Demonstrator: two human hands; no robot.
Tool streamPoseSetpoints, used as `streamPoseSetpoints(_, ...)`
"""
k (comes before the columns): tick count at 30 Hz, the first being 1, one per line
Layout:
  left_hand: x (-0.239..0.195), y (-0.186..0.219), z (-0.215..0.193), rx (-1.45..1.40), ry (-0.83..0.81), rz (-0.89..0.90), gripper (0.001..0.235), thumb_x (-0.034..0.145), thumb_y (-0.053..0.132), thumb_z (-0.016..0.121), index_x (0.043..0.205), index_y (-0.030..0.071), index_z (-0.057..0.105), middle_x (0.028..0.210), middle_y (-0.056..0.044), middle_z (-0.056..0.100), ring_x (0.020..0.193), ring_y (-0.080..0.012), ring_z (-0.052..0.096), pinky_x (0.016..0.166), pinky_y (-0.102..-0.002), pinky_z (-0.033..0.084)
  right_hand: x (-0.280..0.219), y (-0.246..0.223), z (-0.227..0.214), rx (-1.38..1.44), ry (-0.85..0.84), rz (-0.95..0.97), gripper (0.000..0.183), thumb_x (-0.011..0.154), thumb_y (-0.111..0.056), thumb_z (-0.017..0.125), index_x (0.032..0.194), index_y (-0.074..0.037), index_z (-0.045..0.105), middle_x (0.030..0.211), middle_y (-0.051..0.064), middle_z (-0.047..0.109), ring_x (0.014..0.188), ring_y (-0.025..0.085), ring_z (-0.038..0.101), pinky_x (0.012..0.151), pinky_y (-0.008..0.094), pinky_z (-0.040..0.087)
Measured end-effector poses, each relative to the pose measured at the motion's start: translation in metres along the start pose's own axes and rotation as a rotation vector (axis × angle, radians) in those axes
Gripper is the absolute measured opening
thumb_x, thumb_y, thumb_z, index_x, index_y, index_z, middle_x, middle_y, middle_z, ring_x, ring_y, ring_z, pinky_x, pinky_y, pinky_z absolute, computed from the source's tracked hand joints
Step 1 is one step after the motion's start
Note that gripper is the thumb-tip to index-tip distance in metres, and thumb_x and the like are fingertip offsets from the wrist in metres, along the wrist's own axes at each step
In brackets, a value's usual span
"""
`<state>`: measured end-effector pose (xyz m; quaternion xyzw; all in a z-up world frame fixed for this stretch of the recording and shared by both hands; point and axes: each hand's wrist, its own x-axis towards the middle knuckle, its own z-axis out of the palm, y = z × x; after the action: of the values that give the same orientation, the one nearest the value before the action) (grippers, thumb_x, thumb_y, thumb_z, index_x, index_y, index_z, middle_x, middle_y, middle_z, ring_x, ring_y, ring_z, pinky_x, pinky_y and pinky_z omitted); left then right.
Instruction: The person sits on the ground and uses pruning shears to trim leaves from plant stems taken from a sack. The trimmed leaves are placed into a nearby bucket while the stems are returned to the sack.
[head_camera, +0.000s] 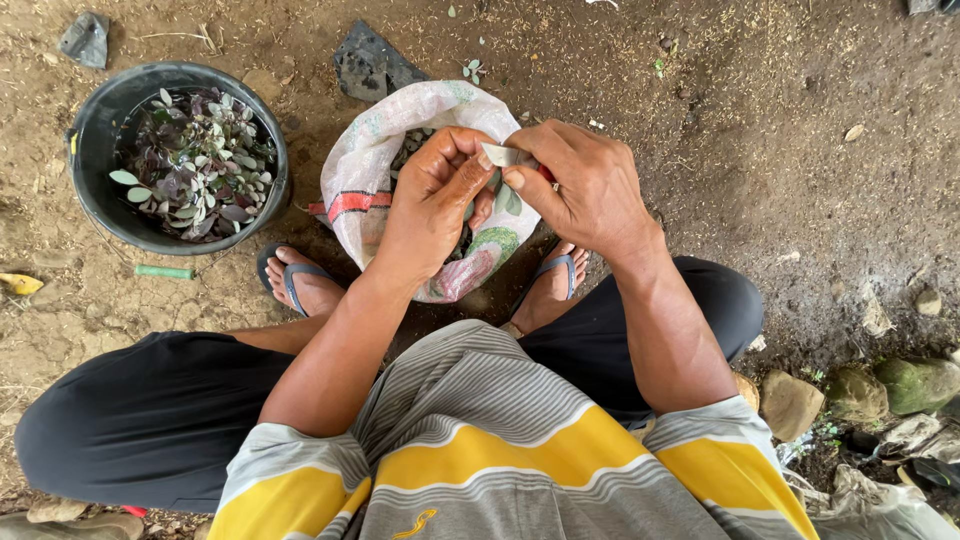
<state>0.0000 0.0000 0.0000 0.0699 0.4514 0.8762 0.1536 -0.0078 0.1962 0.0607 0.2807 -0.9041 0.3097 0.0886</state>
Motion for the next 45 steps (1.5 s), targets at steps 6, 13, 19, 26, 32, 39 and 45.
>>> streamPoseSetpoints(6, -0.002, 0.008, 0.002, 0.002, -0.016, -0.077, 0.022, 0.109, 0.022, 0.061, 0.114, 0.001, 0.06, 0.082, -0.002, 0.058, 0.065, -0.0065, 0.054, 0.056, -0.023, 0.043, 0.001, 0.001, -0.002, 0.012, -0.006, -0.023, 0.029, 0.107, -0.034, 0.066, 0.113, -0.005, 0.069, 0.088, 0.007, 0.068, 0.075, 0.025, 0.068, 0.064, 0.038, 0.052)
streamPoseSetpoints(13, -0.001, 0.01, 0.001, -0.006, -0.039, -0.11, 0.022, 0.108, 0.02, 0.061, 0.115, 0.0, 0.062, 0.082, -0.002, 0.058, 0.063, -0.0078, 0.054, 0.054, -0.024, 0.044, 0.0, 0.007, -0.004, 0.019, -0.02, -0.047, 0.031, 0.107, -0.034, 0.066, 0.111, -0.004, 0.07, 0.087, 0.008, 0.067, 0.071, 0.024, 0.066, 0.061, 0.037, 0.051)
streamPoseSetpoints(19, 0.0, 0.014, -0.002, -0.14, -0.067, -0.182, 0.02, 0.106, 0.019, 0.064, 0.111, 0.0, 0.062, 0.085, -0.003, 0.06, 0.063, -0.0094, 0.055, 0.054, -0.026, 0.045, -0.001, 0.027, -0.002, 0.015, -0.011, -0.047, 0.039, 0.108, -0.041, 0.059, 0.107, -0.004, 0.071, 0.083, 0.009, 0.065, 0.067, 0.022, 0.064, 0.058, 0.037, 0.049)
streamPoseSetpoints(26, 0.003, 0.014, -0.008, 0.026, -0.028, 0.033, 0.016, 0.107, 0.016, 0.067, 0.112, 0.002, 0.063, 0.095, -0.005, 0.065, 0.081, -0.0121, 0.064, 0.073, -0.028, 0.054, -0.002, 0.032, -0.012, 0.072, 0.052, 0.007, 0.046, 0.115, -0.043, 0.05, 0.112, -0.002, 0.069, 0.086, 0.008, 0.066, 0.068, 0.019, 0.063, 0.058, 0.036, 0.048)
streamPoseSetpoints(32, 0.003, 0.001, -0.001, 0.223, 0.138, 0.151, 0.007, 0.105, 0.003, 0.07, 0.11, 0.0, 0.065, 0.097, -0.004, 0.065, 0.084, -0.0091, 0.058, 0.074, -0.025, 0.048, 0.001, 0.009, -0.002, 0.001, 0.018, -0.005, 0.03, 0.11, -0.034, 0.064, 0.108, -0.005, 0.069, 0.089, 0.007, 0.069, 0.066, 0.019, 0.065, 0.056, 0.035, 0.05)
streamPoseSetpoints(39, -0.002, 0.007, 0.01, 0.742, 0.239, 0.503, 0.014, 0.097, -0.008, 0.071, 0.105, -0.001, 0.062, 0.102, -0.009, 0.067, 0.092, -0.0165, 0.066, 0.084, -0.029, 0.054, 0.005, -0.005, -0.002, -0.043, -0.005, 0.014, 0.027, 0.104, -0.032, 0.071, 0.108, -0.005, 0.069, 0.088, 0.007, 0.068, 0.074, 0.025, 0.068, 0.063, 0.037, 0.052)
streamPoseSetpoints(45, -0.001, 0.012, 0.016, 0.832, 0.265, 0.585, 0.018, 0.094, -0.01, 0.073, 0.105, 0.0, 0.063, 0.1, -0.012, 0.068, 0.09, -0.0219, 0.068, 0.081, -0.032, 0.054, 0.004, -0.004, 0.001, -0.042, 0.019, 0.009, 0.027, 0.105, -0.033, 0.071, 0.11, -0.006, 0.068, 0.093, 0.007, 0.069, 0.077, 0.025, 0.069, 0.066, 0.037, 0.053)
